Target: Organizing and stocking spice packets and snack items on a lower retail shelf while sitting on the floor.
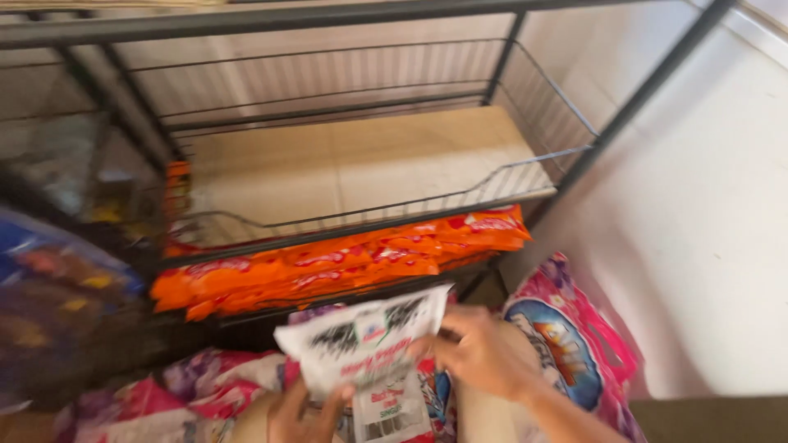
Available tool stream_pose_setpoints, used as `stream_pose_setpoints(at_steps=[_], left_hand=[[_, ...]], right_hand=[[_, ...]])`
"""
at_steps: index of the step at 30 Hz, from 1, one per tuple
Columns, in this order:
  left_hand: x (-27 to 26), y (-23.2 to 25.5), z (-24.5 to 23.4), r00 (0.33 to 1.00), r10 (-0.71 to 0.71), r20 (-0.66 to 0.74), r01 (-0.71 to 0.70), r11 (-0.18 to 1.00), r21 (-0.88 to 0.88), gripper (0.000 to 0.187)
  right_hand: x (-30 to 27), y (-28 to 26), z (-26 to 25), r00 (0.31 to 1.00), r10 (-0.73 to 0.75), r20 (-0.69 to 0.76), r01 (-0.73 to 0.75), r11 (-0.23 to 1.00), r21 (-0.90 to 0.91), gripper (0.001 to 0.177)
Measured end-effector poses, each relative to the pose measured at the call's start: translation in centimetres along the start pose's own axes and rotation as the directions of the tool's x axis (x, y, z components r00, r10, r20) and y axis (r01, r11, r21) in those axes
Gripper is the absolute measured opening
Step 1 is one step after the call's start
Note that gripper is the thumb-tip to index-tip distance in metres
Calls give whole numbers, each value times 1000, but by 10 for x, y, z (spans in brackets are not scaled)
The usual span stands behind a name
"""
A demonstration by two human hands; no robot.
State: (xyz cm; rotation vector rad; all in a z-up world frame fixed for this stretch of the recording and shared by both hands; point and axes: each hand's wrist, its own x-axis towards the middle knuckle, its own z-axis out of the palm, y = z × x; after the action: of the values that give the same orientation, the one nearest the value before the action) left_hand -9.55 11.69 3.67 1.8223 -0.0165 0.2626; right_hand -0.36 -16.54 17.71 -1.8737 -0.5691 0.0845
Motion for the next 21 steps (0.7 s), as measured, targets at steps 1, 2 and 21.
stream_pose_setpoints(at_steps=[1,2,21], left_hand=[[41,56,3,999,7,-41,-7,1000,17,43],[53,84,-4,998,10,-69,-8,1000,23,43],[161,161,-28,959,126,255,199,345,-917,38]], right_hand=[[12,-8,-5,999,13,-35,-13,1000,-13,16],[24,-20,-10,1000,-5,-13,5,1000,-9,16],[161,-117,-35,952,-85,295,-33,928,372,63]])
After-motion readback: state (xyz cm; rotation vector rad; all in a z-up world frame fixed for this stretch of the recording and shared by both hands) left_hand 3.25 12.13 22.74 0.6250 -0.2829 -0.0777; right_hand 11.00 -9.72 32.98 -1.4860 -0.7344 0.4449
